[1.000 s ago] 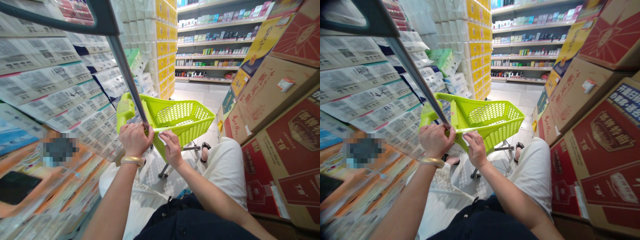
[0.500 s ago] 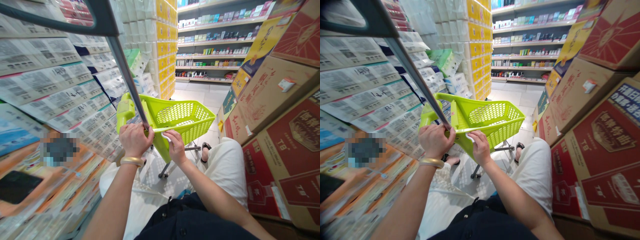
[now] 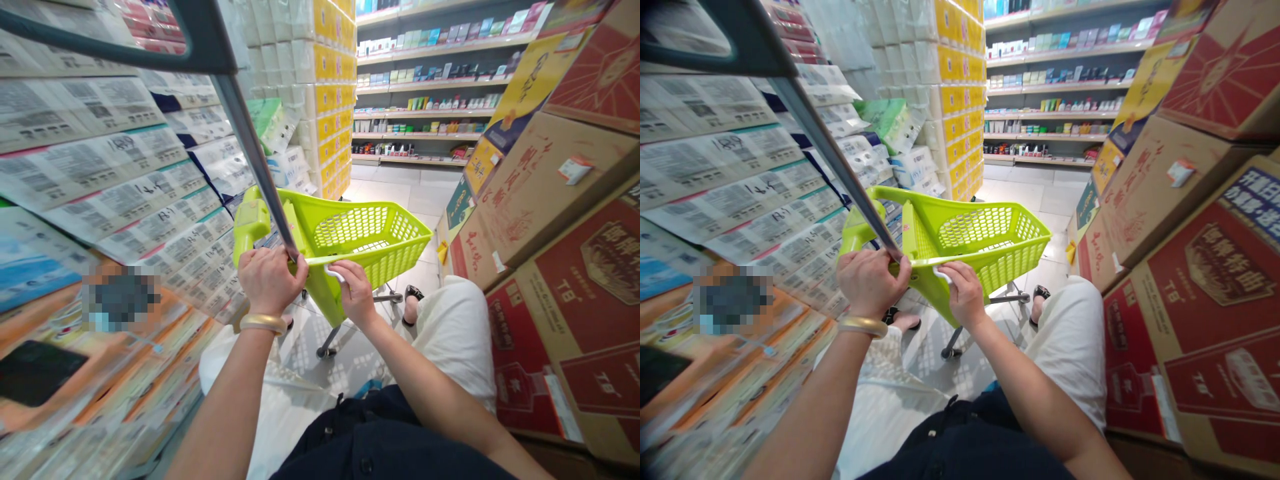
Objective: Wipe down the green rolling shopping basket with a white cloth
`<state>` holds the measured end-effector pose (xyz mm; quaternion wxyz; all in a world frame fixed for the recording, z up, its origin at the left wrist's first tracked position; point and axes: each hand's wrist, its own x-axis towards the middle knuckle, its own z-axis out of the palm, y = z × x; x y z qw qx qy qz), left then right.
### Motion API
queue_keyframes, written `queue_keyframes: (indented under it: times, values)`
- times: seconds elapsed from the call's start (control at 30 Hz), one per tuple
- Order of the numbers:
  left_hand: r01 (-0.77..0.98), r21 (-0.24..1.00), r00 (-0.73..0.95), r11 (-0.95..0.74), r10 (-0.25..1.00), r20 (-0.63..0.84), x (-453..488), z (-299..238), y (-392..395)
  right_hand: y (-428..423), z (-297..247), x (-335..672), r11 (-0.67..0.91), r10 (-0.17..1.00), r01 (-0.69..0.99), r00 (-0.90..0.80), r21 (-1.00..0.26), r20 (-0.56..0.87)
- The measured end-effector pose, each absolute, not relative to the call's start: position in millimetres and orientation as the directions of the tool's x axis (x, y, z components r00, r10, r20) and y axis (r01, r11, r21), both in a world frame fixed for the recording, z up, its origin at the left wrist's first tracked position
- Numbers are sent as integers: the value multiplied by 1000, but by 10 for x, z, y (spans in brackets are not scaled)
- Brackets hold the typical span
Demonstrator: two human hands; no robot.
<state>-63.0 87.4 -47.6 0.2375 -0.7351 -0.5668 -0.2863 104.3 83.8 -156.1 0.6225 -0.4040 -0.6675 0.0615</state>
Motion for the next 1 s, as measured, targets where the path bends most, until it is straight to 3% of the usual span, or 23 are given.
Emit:
queue_keyframes:
  times: [0.2, 0.43, 0.6, 0.77, 0.87, 1.0]
  values:
    - [971, -23, 186, -237, 692, 697, -649, -504, 905, 860, -1601, 1137, 574, 629, 520, 216, -633, 747]
    - [968, -41, 204, -249, 677, 707, -646, -502, 893, 821, -1541, 1032, 682, 614, 458, 68, -571, 787]
    - [968, -49, 206, -248, 663, 720, -663, -516, 914, 903, -1683, 1336, 606, 620, 498, 192, -620, 761]
    - [962, -70, 224, -262, 624, 749, -657, -522, 921, 749, -1418, 1236, 608, 621, 397, 302, -687, 723]
    - [962, -67, 223, -265, 618, 754, -656, -516, 912, 717, -1193, 1007, 689, 541, 433, 227, -582, 810]
    - [961, -65, 224, -269, 619, 752, -672, -510, 902, 828, -1125, 833, 725, 553, 525, -59, -445, 831]
